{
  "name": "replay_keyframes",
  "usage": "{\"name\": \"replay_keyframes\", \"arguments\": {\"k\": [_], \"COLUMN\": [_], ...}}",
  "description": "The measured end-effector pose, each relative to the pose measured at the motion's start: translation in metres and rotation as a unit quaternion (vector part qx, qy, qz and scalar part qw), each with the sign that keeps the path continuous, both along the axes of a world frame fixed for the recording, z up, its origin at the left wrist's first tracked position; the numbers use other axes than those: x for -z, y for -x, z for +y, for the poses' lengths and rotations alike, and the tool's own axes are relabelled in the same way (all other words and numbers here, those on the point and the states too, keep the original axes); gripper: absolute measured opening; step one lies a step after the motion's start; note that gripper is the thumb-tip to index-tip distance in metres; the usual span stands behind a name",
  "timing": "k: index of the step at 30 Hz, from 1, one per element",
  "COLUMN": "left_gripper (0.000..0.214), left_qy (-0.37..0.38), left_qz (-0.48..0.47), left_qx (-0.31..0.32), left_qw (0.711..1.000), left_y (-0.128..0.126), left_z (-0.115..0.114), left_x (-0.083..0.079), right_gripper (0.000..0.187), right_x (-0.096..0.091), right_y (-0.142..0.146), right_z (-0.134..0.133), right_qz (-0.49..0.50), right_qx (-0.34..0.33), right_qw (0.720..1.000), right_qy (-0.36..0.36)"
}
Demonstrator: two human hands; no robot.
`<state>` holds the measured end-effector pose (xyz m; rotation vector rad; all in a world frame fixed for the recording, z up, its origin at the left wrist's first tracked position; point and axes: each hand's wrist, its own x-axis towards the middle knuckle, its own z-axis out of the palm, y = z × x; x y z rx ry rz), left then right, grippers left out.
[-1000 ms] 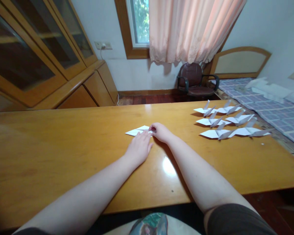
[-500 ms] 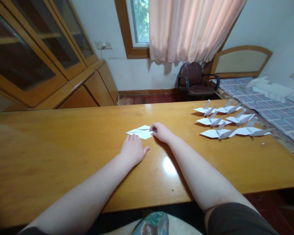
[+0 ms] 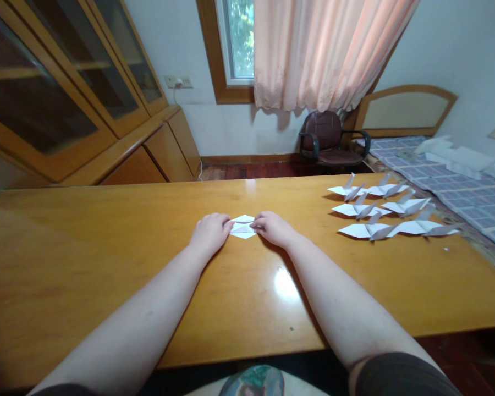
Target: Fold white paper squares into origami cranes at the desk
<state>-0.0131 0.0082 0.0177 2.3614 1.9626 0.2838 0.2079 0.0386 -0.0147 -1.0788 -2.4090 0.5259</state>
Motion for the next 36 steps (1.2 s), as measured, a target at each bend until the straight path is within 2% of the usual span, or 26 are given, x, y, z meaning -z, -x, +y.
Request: {"name": "replay_keyframes", "arguments": {"k": [4, 7, 9, 14, 18, 20, 22, 25, 27, 29, 30, 34, 36], "left_gripper": [0.036, 0.042, 0.045, 0.038, 0.026, 0.019, 0.014, 0.007, 0.004, 0.009, 0.017, 0.063, 0.062], "left_qy": [0.025, 0.035, 0.045, 0.079, 0.068, 0.050, 0.038, 0.028, 0.026, 0.029, 0.027, 0.001, 0.011], "left_qz": [-0.050, -0.067, -0.070, -0.086, -0.098, -0.116, -0.150, -0.196, -0.204, -0.205, -0.209, -0.227, -0.206], "left_qx": [0.001, 0.019, 0.026, 0.032, 0.043, 0.064, 0.090, 0.114, 0.118, 0.107, 0.096, 0.048, 0.040], "left_qw": [0.998, 0.997, 0.996, 0.993, 0.992, 0.990, 0.984, 0.974, 0.971, 0.972, 0.973, 0.973, 0.978], "left_y": [0.005, 0.005, 0.004, 0.001, 0.001, 0.001, 0.001, 0.000, 0.000, -0.002, -0.002, -0.004, -0.004], "left_z": [0.010, 0.011, 0.009, 0.007, 0.008, 0.008, 0.007, 0.006, 0.005, 0.004, 0.003, 0.001, 0.000], "left_x": [0.011, 0.012, 0.011, 0.008, 0.009, 0.011, 0.011, 0.012, 0.011, 0.010, 0.009, 0.004, 0.001], "right_gripper": [0.020, 0.048, 0.058, 0.037, 0.027, 0.021, 0.019, 0.032, 0.047, 0.054, 0.052, 0.022, 0.015], "right_x": [-0.005, -0.010, -0.012, -0.013, -0.016, -0.016, -0.015, -0.011, -0.010, -0.010, -0.011, -0.013, -0.012], "right_y": [-0.001, -0.001, -0.001, 0.000, 0.003, 0.004, 0.005, 0.006, 0.006, 0.006, 0.006, 0.007, 0.007], "right_z": [-0.005, -0.009, -0.009, -0.009, -0.010, -0.010, -0.011, -0.012, -0.012, -0.011, -0.011, -0.009, -0.008], "right_qz": [0.000, -0.002, -0.017, -0.051, -0.037, -0.024, -0.009, 0.024, 0.036, 0.035, 0.029, 0.019, 0.033], "right_qx": [-0.019, -0.003, 0.013, 0.002, -0.008, 0.015, 0.069, 0.139, 0.150, 0.150, 0.143, 0.115, 0.121], "right_qw": [0.999, 1.000, 1.000, 0.999, 0.999, 1.000, 0.997, 0.988, 0.985, 0.986, 0.987, 0.993, 0.992], "right_qy": [-0.028, -0.012, -0.007, -0.013, -0.003, 0.012, 0.031, 0.059, 0.073, 0.072, 0.067, 0.029, 0.010]}}
